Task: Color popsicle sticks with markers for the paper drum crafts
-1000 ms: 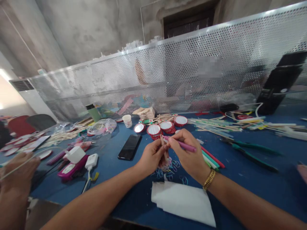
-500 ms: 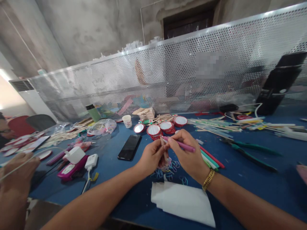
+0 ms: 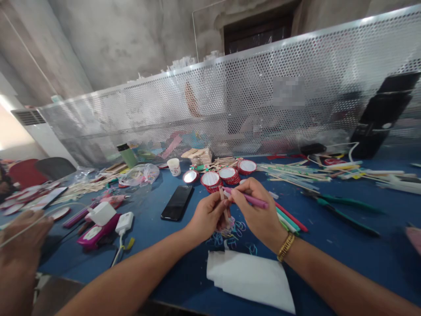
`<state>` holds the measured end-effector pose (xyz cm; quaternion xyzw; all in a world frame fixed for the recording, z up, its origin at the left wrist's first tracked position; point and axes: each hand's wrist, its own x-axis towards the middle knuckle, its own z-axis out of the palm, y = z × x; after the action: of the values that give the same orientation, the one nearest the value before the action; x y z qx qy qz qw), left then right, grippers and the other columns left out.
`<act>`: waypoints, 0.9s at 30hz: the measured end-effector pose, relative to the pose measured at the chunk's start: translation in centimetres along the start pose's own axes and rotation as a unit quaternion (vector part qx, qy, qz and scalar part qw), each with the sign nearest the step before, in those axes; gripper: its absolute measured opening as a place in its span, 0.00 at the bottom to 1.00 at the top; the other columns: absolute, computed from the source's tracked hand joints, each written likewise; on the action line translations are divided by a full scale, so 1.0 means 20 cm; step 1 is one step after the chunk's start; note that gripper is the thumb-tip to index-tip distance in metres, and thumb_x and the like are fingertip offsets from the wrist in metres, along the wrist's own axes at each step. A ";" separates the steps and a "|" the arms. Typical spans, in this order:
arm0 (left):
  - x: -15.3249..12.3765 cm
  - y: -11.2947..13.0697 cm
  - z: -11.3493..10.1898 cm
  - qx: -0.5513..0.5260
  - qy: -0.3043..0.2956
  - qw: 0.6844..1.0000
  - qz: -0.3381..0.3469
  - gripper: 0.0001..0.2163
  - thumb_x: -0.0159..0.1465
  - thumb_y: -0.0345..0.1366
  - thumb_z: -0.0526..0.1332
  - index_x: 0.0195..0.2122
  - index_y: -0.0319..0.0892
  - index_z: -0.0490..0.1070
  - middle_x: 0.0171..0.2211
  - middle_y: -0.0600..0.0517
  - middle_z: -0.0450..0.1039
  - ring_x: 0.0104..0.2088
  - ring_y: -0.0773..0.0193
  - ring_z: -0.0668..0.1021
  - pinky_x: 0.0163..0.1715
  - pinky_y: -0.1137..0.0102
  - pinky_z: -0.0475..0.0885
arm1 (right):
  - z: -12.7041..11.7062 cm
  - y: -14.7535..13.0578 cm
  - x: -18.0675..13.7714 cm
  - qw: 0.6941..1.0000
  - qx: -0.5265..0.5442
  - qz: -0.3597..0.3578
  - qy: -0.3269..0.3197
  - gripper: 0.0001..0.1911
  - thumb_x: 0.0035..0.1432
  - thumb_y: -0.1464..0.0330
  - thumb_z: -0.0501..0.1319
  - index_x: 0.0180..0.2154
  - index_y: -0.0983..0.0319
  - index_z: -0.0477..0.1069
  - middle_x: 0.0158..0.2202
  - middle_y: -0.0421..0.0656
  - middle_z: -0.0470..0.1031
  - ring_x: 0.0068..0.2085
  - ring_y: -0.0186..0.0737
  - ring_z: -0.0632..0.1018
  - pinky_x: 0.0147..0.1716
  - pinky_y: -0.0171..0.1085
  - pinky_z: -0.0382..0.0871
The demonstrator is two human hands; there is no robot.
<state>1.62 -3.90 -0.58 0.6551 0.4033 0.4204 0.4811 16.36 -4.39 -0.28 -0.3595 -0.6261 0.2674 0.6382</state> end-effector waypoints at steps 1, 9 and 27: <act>0.00 0.00 0.00 0.001 0.002 1.000 -0.002 0.21 0.60 0.57 0.60 0.29 0.43 0.62 0.16 0.59 0.66 0.13 0.71 0.67 0.12 0.76 0.63 | 0.00 0.00 0.00 1.000 -0.001 0.000 0.003 0.07 0.61 0.65 0.60 0.30 0.58 0.66 0.28 0.40 0.75 0.30 0.39 0.77 0.32 0.40 0.70; 0.00 -0.01 0.00 0.002 -0.003 1.000 0.007 0.19 0.63 0.55 0.59 0.30 0.42 0.63 0.17 0.59 0.65 0.13 0.72 0.67 0.12 0.77 0.63 | 0.00 0.01 0.00 1.000 0.003 0.008 0.001 0.07 0.61 0.64 0.60 0.31 0.58 0.66 0.29 0.41 0.75 0.31 0.40 0.77 0.33 0.40 0.71; 0.01 -0.02 -0.01 0.006 0.001 1.000 0.001 0.19 0.62 0.55 0.58 0.31 0.43 0.63 0.17 0.59 0.66 0.12 0.72 0.66 0.11 0.77 0.61 | 0.00 -0.02 0.00 0.999 0.034 -0.010 0.016 0.05 0.59 0.67 0.62 0.31 0.59 0.68 0.28 0.39 0.73 0.29 0.36 0.75 0.30 0.36 0.69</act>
<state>1.36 -3.51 -0.94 0.6581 0.4057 0.4193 0.4758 16.31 -4.59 0.04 -0.3354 -0.6101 0.2766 0.6624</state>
